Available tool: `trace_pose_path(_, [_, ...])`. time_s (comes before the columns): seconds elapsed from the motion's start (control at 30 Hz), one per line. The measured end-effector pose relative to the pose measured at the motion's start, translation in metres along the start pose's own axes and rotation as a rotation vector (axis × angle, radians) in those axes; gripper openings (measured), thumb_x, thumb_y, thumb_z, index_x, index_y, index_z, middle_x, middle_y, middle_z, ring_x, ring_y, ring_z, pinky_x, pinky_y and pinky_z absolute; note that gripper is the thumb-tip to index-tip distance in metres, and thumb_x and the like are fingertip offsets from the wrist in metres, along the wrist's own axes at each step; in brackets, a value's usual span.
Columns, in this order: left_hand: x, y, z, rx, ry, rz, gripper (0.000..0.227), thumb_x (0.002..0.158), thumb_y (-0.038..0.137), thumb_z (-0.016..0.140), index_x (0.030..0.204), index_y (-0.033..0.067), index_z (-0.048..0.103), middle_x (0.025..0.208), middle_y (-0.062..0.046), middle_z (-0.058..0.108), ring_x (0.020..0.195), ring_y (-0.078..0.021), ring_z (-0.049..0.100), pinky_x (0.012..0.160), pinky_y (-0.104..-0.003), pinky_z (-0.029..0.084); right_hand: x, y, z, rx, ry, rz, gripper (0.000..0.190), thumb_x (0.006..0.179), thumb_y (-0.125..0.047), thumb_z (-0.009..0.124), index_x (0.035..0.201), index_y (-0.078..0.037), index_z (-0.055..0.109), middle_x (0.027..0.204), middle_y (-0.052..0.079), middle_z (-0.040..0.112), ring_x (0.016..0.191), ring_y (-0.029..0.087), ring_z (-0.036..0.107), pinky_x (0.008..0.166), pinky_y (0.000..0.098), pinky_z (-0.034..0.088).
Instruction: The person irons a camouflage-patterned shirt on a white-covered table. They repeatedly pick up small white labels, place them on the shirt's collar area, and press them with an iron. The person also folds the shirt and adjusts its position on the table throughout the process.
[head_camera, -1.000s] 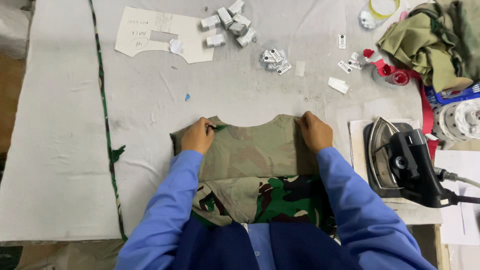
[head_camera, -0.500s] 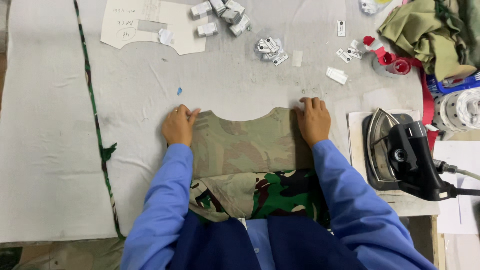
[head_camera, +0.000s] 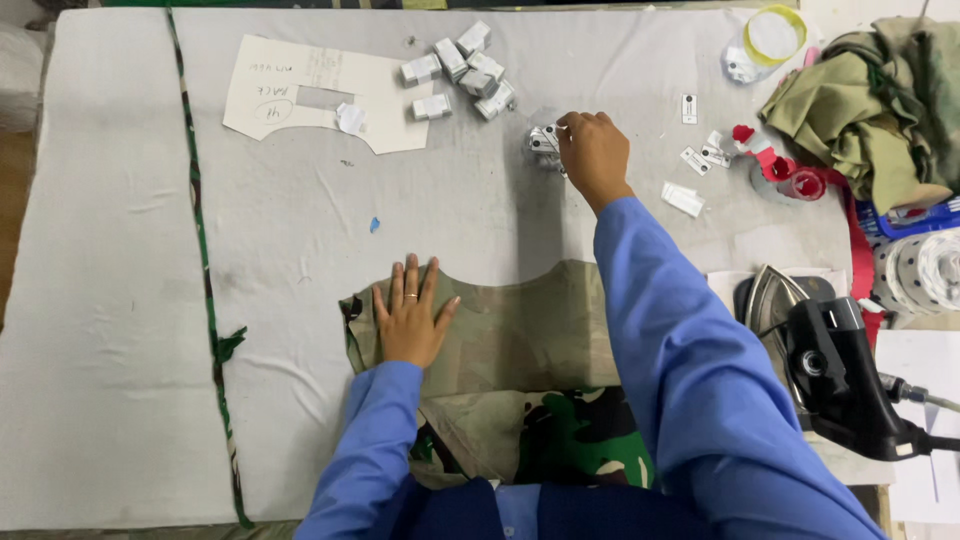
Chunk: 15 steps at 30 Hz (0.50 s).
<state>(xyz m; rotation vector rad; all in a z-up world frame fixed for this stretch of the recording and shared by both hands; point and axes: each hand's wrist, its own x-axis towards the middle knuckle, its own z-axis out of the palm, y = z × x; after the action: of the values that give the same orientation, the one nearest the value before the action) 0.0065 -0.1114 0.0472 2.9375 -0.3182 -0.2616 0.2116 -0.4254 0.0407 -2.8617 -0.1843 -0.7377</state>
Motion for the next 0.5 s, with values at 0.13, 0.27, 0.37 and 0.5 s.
trace_pose_path(0.13, [0.002, -0.004, 0.006, -0.002, 0.023, -0.081, 0.069, 0.098, 0.064, 0.029, 0.157, 0.0322, 0.012, 0.164, -0.006, 0.011, 0.150, -0.0264, 0.012, 0.115, -0.061, 0.012, 0.016, 0.017, 0.057, -0.184, -0.392, 0.127, 0.013, 0.080, -0.034, 0.076, 0.089, -0.025, 0.074, 0.067, -0.003, 0.065, 0.074, 0.019, 0.063, 0.062, 0.0352, 0.053])
trace_pose_path(0.27, [0.002, -0.004, 0.011, 0.009, 0.060, -0.065, 0.069, 0.098, 0.063, 0.031, 0.157, 0.0308, 0.014, 0.164, -0.008, 0.013, 0.149, -0.0272, 0.014, 0.114, -0.062, 0.012, 0.006, 0.013, 0.035, -0.187, -0.149, 0.009, 0.004, 0.081, -0.030, 0.077, 0.080, -0.027, 0.074, 0.064, -0.006, 0.065, 0.074, 0.017, 0.061, 0.061, 0.0312, 0.053])
trace_pose_path(0.37, [-0.001, -0.009, 0.019, -0.018, 0.170, 0.020, 0.066, 0.100, 0.054, 0.036, 0.157, 0.0237, 0.019, 0.161, -0.015, 0.021, 0.147, -0.0326, 0.021, 0.114, -0.059, 0.017, -0.018, -0.019, -0.038, -0.060, 0.012, -0.195, 0.006, 0.086, -0.021, 0.076, 0.090, -0.023, 0.072, 0.075, -0.004, 0.064, 0.084, 0.018, 0.058, 0.069, 0.0292, 0.047])
trace_pose_path(0.5, [-0.008, -0.018, 0.043, -0.025, 0.223, 0.194, 0.032, 0.101, 0.040, 0.041, 0.130, 0.0373, 0.054, 0.115, 0.009, 0.057, 0.117, -0.0159, 0.053, 0.104, -0.044, 0.040, -0.132, -0.084, -0.100, 0.165, -0.106, -0.422, 0.004, 0.091, -0.016, 0.065, 0.088, -0.017, 0.068, 0.077, 0.005, 0.065, 0.078, 0.026, 0.059, 0.069, 0.0373, 0.047])
